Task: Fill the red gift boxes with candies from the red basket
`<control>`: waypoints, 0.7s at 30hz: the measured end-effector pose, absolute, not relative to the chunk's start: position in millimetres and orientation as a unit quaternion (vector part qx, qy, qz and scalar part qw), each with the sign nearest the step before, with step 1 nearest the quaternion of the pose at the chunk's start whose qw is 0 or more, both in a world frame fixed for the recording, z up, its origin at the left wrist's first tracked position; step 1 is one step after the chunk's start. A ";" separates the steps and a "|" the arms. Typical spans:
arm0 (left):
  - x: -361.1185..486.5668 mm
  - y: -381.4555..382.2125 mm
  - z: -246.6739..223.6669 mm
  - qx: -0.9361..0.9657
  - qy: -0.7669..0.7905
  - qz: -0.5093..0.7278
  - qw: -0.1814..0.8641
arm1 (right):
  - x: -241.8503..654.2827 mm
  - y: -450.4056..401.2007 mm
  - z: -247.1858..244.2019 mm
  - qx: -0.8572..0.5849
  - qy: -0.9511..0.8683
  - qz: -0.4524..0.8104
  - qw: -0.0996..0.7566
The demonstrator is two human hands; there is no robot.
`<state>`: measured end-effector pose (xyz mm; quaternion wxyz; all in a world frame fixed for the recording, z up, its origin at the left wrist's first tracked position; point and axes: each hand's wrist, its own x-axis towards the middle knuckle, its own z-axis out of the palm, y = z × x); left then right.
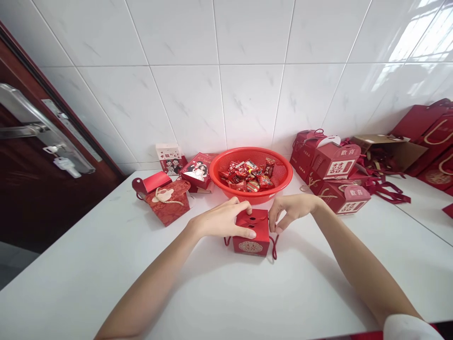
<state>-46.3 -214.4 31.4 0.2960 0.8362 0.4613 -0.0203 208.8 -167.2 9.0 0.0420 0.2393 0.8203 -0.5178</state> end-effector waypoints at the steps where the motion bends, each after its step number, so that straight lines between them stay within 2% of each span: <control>1: -46.1 -215.2 31.4 0.837 0.463 -0.015 0.291 | 209.5 -166.9 9.9 0.240 0.808 -0.538 0.021; 7: -42.0 -220.5 29.2 0.835 0.478 0.047 0.267 | 208.6 -182.2 31.4 0.269 0.682 -0.646 -0.213; 10: -43.3 -225.1 35.3 0.816 0.463 0.120 0.325 | 203.8 -197.3 45.9 0.271 0.670 -0.629 -0.286; 14: -52.7 -236.3 56.5 0.747 0.341 0.273 0.501 | 198.5 -216.5 61.3 0.291 0.696 -0.572 -0.322; 17: -57.3 -244.8 67.5 0.722 0.278 0.340 0.535 | 193.3 -228.4 67.6 0.324 0.722 -0.501 -0.349; 21: -51.7 -252.2 63.1 0.729 0.239 0.324 0.553 | 179.4 -244.2 66.7 0.371 0.777 -0.365 -0.354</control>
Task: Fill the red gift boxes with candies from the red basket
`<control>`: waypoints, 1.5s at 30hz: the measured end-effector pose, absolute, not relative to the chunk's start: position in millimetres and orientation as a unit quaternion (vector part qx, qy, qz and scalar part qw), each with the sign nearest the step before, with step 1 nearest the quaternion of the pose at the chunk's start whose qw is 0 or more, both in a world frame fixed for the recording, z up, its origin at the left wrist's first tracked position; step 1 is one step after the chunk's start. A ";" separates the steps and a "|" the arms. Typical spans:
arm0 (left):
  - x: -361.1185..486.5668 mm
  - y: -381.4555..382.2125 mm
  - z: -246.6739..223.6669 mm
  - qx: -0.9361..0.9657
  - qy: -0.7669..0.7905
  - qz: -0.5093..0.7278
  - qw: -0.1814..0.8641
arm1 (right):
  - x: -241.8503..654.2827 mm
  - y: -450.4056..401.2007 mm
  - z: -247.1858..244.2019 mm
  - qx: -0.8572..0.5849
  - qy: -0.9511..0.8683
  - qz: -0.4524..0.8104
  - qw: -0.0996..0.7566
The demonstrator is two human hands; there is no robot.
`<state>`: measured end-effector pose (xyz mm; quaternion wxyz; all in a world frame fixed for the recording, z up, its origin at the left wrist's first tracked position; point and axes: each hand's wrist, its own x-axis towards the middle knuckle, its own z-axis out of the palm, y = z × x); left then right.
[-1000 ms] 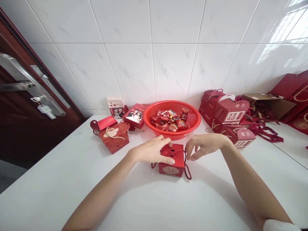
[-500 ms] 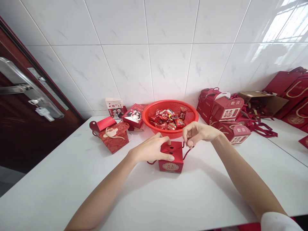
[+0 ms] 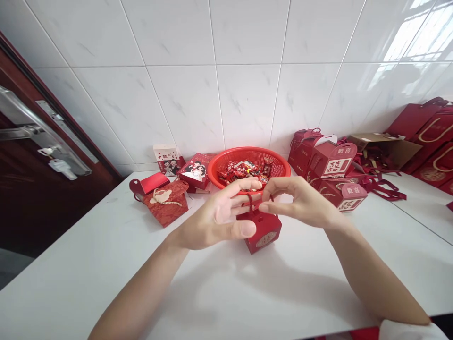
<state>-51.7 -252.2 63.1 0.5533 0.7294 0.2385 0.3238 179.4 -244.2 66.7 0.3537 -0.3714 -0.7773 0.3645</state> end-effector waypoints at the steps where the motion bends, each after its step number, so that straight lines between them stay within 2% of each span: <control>1: -49.1 -253.6 60.4 0.733 0.230 0.320 0.555 | 175.2 -248.2 65.1 -0.387 -0.788 0.328 0.348; 6: -40.1 -259.1 51.4 0.732 0.207 0.321 0.564 | 157.7 -261.8 55.1 -0.454 -0.798 0.214 0.334; 11: -40.9 -258.5 48.7 0.736 0.208 0.350 0.541 | 154.7 -262.0 52.2 -0.490 -0.768 0.167 0.377; 15: -44.1 -249.8 48.7 0.734 0.235 0.407 0.490 | 173.0 -254.6 62.3 -0.486 -0.707 0.130 0.497; 20: -43.6 -220.0 36.2 0.719 0.282 0.458 0.440 | 229.2 -237.0 82.3 -0.470 -0.533 -0.067 0.700; 23: -38.0 -200.5 18.1 0.726 0.331 0.419 0.433 | 271.3 -223.7 89.2 -0.473 -0.468 -0.141 0.733; 32: -33.9 -181.6 -6.7 0.758 0.357 0.367 0.405 | 350.2 -182.4 74.0 -0.566 -0.480 -0.207 0.637; 39: -36.8 -181.5 -5.6 0.760 0.350 0.356 0.417 | 351.6 -160.6 44.4 -0.626 -0.493 -0.193 0.573; 45: -38.3 -182.5 -2.9 0.766 0.349 0.346 0.413 | 348.4 -168.2 43.4 -0.643 -0.566 -0.177 0.485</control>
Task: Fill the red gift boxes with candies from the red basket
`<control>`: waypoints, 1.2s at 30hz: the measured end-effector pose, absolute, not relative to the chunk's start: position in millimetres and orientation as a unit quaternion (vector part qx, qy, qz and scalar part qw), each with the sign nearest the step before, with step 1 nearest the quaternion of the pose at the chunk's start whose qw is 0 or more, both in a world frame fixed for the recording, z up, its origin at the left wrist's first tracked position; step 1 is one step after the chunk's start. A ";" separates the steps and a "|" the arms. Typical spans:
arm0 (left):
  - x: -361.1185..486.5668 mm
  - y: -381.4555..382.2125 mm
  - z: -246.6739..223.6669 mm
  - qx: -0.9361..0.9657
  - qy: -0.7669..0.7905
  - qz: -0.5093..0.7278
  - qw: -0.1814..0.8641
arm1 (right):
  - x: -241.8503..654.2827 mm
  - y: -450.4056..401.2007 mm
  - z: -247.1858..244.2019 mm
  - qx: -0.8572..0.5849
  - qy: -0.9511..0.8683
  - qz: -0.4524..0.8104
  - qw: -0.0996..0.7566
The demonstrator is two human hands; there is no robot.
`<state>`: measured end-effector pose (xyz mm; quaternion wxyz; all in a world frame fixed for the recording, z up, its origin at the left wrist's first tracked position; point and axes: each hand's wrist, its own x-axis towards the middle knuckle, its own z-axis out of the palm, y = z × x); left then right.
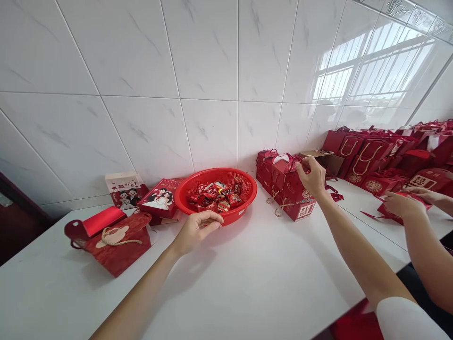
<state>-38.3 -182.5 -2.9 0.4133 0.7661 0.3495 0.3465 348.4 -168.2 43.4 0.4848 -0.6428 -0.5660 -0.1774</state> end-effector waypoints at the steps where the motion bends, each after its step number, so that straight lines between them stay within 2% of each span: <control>1: -38.5 -182.9 -2.0 0.766 0.348 0.347 0.413 | 348.2 -170.4 43.7 -0.648 -0.576 -0.175 0.466; 7: -40.6 -182.8 0.5 0.766 0.343 0.350 0.416 | 348.2 -188.8 24.5 -0.708 -0.536 -0.207 0.411; 11: -41.7 -179.6 -2.2 0.762 0.343 0.354 0.419 | 351.7 -203.0 0.8 -0.754 -0.511 -0.140 0.388; 17: -42.8 -177.4 -4.9 0.762 0.342 0.348 0.426 | 357.1 -207.5 -15.5 -0.751 -0.495 -0.034 0.435; 29: -53.5 -174.8 7.0 0.767 0.342 0.364 0.402 | 374.1 -199.0 -26.9 -0.702 -0.520 -0.038 0.484; 36: -74.4 -177.4 36.4 0.746 0.373 0.421 0.357 | 370.8 -198.2 -37.3 -0.687 -0.520 -0.058 0.503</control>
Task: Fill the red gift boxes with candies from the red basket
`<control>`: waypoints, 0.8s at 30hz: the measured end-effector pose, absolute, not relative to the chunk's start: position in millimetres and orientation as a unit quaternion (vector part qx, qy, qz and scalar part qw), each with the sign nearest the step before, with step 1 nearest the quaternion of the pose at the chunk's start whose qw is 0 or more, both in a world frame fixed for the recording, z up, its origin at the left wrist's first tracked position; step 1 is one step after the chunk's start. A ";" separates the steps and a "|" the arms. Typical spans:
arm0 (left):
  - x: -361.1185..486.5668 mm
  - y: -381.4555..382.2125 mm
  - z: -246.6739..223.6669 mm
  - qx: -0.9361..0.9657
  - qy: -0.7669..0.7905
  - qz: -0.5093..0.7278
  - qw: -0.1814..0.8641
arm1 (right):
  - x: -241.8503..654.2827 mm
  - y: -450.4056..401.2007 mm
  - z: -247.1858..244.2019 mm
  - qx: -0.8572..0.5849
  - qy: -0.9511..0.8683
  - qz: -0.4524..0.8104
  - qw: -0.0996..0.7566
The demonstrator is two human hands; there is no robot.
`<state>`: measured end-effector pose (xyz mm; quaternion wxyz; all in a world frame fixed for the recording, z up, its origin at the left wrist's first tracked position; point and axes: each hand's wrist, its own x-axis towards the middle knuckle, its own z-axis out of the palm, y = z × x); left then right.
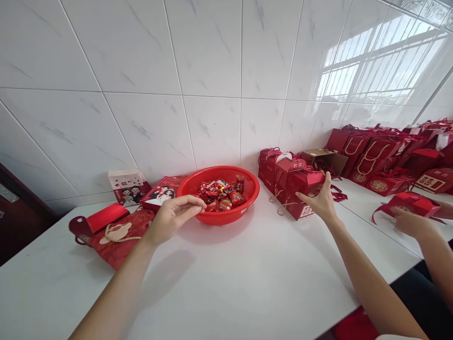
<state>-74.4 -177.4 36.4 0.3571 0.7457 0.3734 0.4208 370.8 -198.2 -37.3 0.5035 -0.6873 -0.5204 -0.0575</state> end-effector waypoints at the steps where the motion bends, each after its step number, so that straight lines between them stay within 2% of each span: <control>1: -79.9 -177.6 40.9 0.735 0.384 0.434 0.351 | 369.9 -198.4 -38.4 -0.686 -0.516 -0.060 0.509; 11: -140.1 -169.8 62.9 0.616 0.416 0.614 0.267 | 361.9 -203.4 -34.1 -0.691 -0.487 -0.060 0.531; 19: -162.2 -167.4 73.2 0.554 0.412 0.694 0.205 | 365.6 -202.6 -36.9 -0.684 -0.490 -0.092 0.532; 24: -169.4 -167.0 76.9 0.543 0.425 0.697 0.194 | 364.8 -201.5 -43.6 -0.690 -0.498 -0.081 0.518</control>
